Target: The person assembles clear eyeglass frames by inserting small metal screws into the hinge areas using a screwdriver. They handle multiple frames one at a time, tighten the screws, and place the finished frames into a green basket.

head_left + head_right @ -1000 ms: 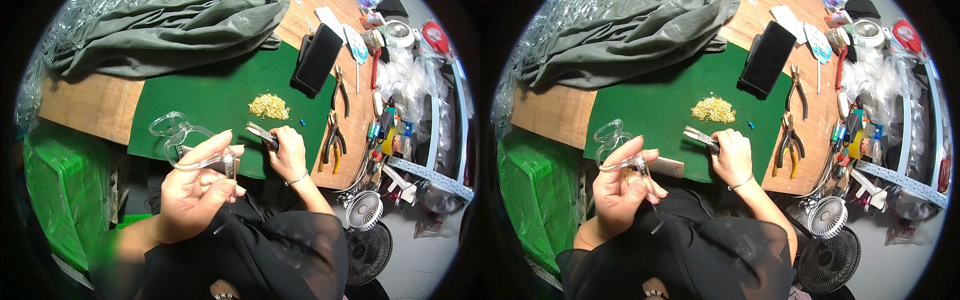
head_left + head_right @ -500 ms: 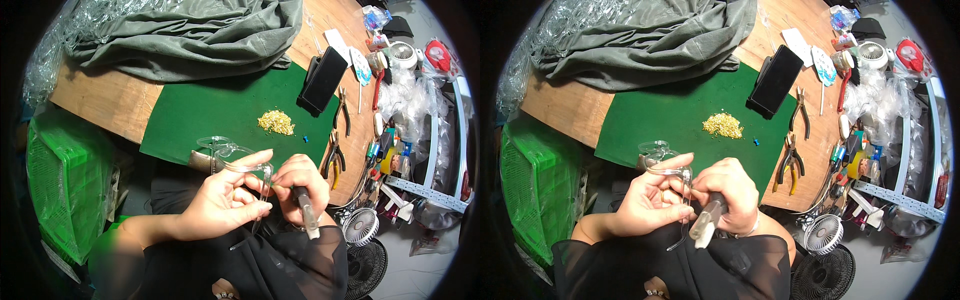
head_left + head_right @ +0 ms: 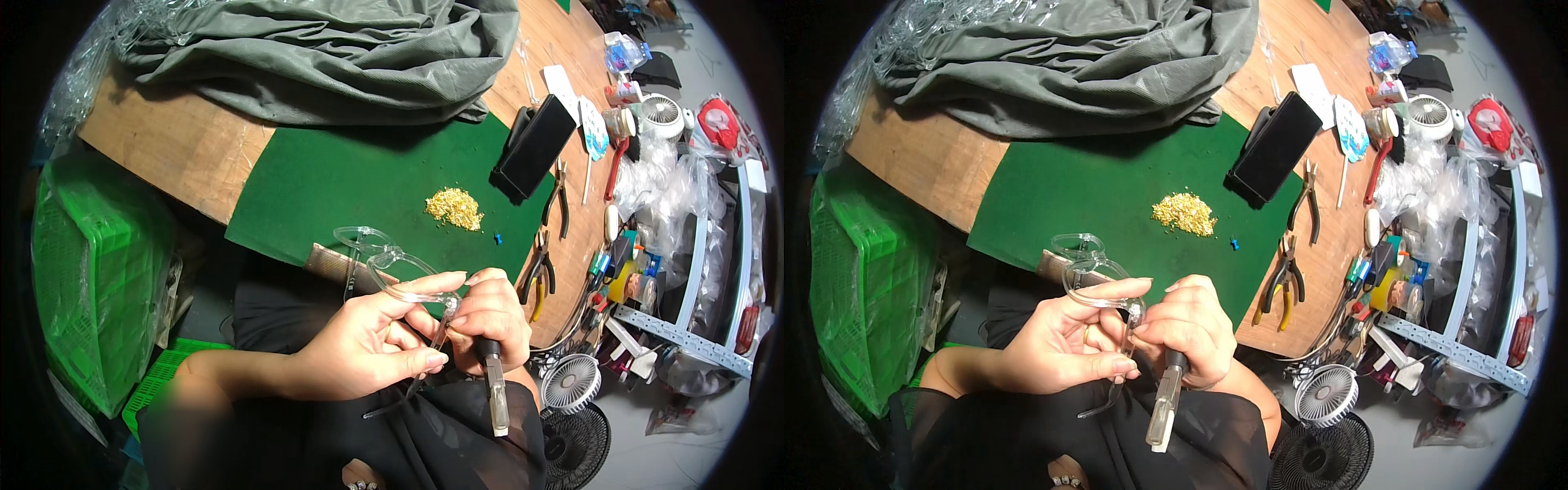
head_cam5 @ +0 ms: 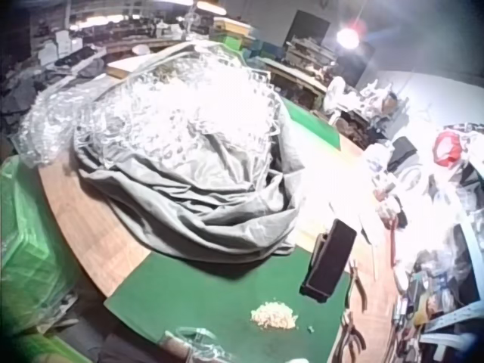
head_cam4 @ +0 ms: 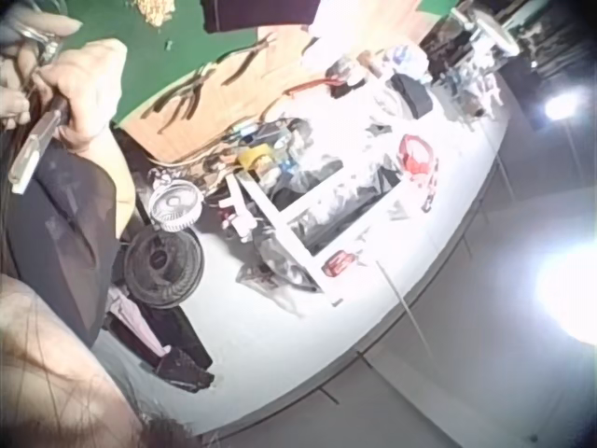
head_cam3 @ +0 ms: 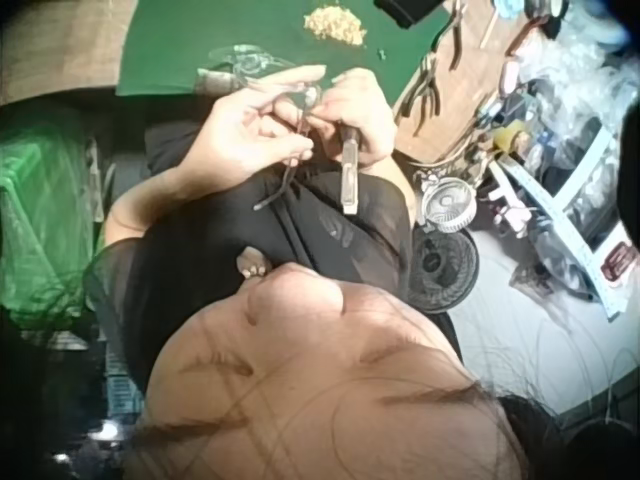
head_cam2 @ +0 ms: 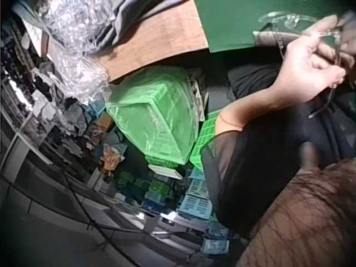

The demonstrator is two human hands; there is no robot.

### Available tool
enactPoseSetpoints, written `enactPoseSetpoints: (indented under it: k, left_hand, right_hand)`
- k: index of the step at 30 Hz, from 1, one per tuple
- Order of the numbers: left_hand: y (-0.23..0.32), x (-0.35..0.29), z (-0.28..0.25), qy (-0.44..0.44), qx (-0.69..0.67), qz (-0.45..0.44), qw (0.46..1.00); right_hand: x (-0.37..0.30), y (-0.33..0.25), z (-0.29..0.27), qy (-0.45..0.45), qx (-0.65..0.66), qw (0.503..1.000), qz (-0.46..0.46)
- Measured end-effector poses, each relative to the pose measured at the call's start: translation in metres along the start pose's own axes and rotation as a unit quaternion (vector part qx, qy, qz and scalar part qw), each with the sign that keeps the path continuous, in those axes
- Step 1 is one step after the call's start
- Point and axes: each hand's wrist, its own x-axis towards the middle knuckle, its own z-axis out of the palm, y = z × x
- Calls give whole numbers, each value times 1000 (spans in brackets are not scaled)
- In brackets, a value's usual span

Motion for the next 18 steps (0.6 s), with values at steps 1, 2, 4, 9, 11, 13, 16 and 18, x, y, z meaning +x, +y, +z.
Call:
enactPoseSetpoints:
  k: [1, 2, 4, 9, 11, 13, 16, 18]
  left_hand:
    - [1, 0, 0, 0, 2, -7, 1000]
    - [2, 0, 1, 0, 5, -13, 1000]
    - [4, 1, 2, -1, 6, -19, 1000]
    - [3, 1, 1, 2, 2, -21, 1000]
    - [3, 1, 1, 1, -1, -23, 1000]
    - [3, 1, 0, 0, -3, -26, 1000]
    - [3, 1, -1, 2, -3, -30, 1000]
    - [5, 1, -1, 3, -2, -32, 999]
  right_hand:
    - [0, 0, 0, 2, 1, 1000, 2]
    - [0, 0, 0, 2, -1, 1000, 1]
    - [0, 0, -1, 2, -4, 1000, 0]
    - [-2, 2, -1, 1, 4, 1000, 0]
    - [-3, 2, 0, 1, 3, 1000, -2]
    - [-3, 3, 0, 2, 1, 1000, -7]
    - [-3, 4, 1, 1, 4, 1000, -8]
    - [-3, 4, 1, 0, 9, 1000, -4]
